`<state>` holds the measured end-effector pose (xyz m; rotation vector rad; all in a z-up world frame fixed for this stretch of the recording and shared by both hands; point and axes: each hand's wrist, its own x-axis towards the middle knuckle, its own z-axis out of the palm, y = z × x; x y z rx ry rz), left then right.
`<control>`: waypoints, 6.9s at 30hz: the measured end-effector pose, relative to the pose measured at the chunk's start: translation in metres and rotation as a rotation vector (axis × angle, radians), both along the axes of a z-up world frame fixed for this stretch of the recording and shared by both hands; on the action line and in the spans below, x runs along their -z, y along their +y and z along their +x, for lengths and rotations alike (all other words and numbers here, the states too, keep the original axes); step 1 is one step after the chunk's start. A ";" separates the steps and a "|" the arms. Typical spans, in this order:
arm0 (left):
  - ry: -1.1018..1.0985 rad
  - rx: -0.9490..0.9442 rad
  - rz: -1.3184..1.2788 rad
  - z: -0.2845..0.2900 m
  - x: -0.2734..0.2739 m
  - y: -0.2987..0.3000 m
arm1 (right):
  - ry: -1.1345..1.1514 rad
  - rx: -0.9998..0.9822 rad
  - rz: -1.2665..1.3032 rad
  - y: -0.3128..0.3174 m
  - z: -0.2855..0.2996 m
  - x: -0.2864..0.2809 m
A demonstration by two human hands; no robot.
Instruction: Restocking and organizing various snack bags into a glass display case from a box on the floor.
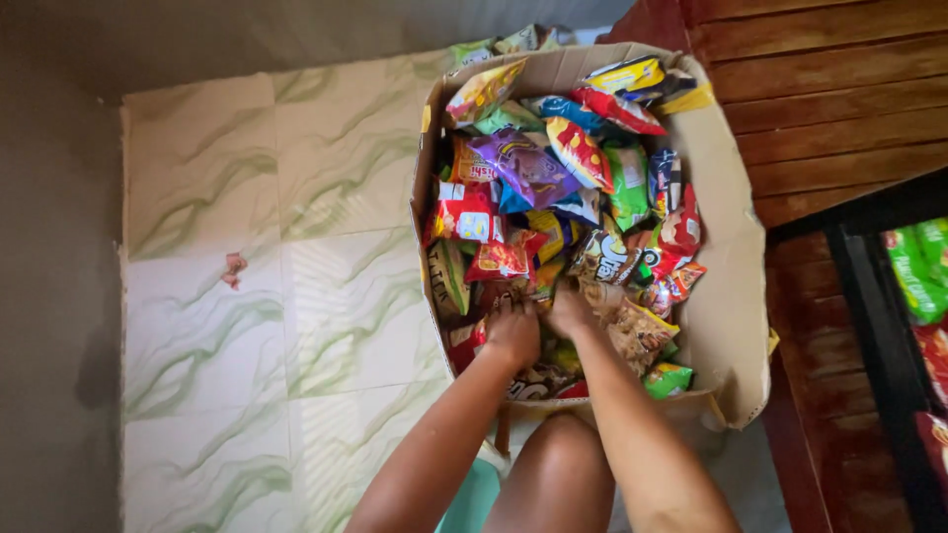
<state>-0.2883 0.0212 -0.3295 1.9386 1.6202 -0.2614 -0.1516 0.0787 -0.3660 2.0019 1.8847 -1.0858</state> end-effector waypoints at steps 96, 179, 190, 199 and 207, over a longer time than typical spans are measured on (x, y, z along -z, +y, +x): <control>-1.885 0.416 -0.131 0.235 -0.624 -0.280 | 0.239 0.552 2.125 -0.495 0.185 -0.537; -1.467 0.731 0.795 0.399 -0.466 -0.297 | -0.470 0.731 1.675 -0.559 0.338 -0.508; -1.180 0.328 0.730 0.239 -0.310 -0.172 | 0.265 0.482 1.386 -0.414 0.204 -0.365; -0.411 -0.141 0.286 0.125 -0.043 0.031 | 0.269 0.279 0.999 -0.196 0.131 -0.220; -0.224 -0.289 0.004 0.128 -0.011 0.033 | 0.195 0.310 0.662 -0.036 0.144 -0.068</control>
